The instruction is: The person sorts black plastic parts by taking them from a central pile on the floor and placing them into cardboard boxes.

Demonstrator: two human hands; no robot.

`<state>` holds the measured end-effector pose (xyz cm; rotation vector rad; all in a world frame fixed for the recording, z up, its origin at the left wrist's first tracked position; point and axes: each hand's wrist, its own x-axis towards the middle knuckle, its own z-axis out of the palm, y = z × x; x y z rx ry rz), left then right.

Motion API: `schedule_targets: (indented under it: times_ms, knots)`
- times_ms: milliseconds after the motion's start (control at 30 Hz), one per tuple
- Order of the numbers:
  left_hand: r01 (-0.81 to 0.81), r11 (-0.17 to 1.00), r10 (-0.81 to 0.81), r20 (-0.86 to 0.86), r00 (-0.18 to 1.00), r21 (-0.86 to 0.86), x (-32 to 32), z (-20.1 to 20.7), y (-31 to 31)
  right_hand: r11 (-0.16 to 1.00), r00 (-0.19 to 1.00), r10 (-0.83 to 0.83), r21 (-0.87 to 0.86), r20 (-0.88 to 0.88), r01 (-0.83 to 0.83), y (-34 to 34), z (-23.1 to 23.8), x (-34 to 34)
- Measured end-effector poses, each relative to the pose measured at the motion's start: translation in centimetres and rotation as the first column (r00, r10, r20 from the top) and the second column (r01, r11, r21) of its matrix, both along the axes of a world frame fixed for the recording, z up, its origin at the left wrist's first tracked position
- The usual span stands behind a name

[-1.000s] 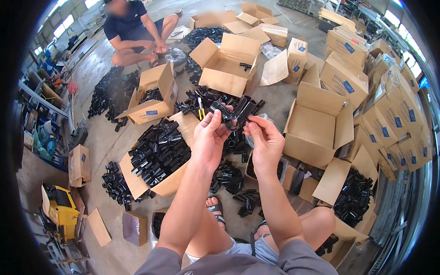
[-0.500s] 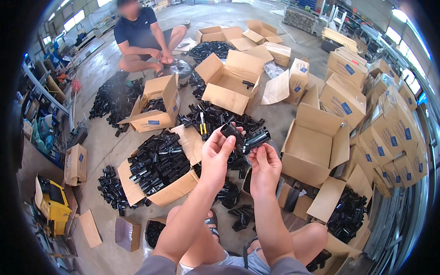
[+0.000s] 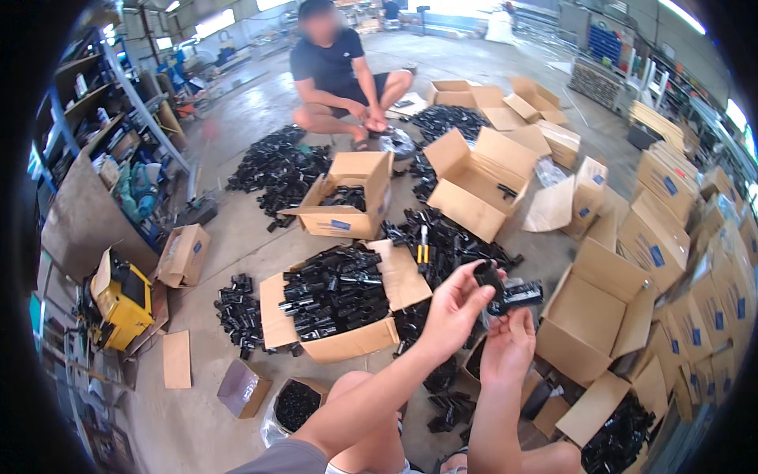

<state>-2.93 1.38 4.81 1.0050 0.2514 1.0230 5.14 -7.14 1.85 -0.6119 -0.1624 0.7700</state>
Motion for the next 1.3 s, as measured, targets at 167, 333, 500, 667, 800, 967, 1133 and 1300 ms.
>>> schedule_targets:
  times_ms: [167, 333, 500, 667, 800, 967, 1133, 1300]
  knots:
    - [0.063, 0.998, -0.063, 0.011, 0.998, 0.025, -0.7, -0.5, 0.0, 0.995, 0.993, -0.094, -0.022, 0.078, 0.096, 0.5, 0.0, -1.0]
    - [-0.027, 0.988, 0.039, -0.077, 0.996, 0.153, -0.7, 0.3, -0.4, 0.986, 0.986, -0.131, -0.092, 0.098, 0.140, 0.1, 1.0, -1.9]
    - [0.017, 0.845, 0.269, -0.454, 0.849, 0.534, -1.6, 2.4, -1.8, 0.987, 0.990, -0.053, -0.142, 0.127, 0.071, -0.1, 0.4, -1.2]
    - [0.194, 0.902, 0.003, -0.453, 0.891, 0.387, -1.8, 0.8, -0.9, 0.973, 0.997, 0.017, -0.232, 0.075, 0.000, -0.8, -2.8, 1.4]
    - [0.219, 0.975, -0.216, -0.443, 0.870, -0.045, -1.4, -1.4, 1.1, 0.942, 0.995, 0.053, -0.335, 0.079, -0.023, -1.5, -1.2, 0.1]
    - [0.294, 0.927, -0.375, -0.616, 0.693, -0.233, -1.6, -1.1, 1.4, 0.920, 0.930, 0.155, -0.392, 0.334, -0.012, -1.4, -1.5, 0.9]
    - [0.317, 0.921, -0.390, -0.556, 0.734, -0.227, -1.3, -2.0, 1.5, 0.922, 0.908, 0.198, -0.385, 0.369, -0.045, -1.4, -0.3, 1.5]
    - [0.326, 0.926, -0.377, -0.486, 0.789, -0.190, -0.4, -2.0, 1.2, 0.911, 0.889, 0.146, -0.409, 0.434, 0.051, -1.2, -0.1, 2.3]
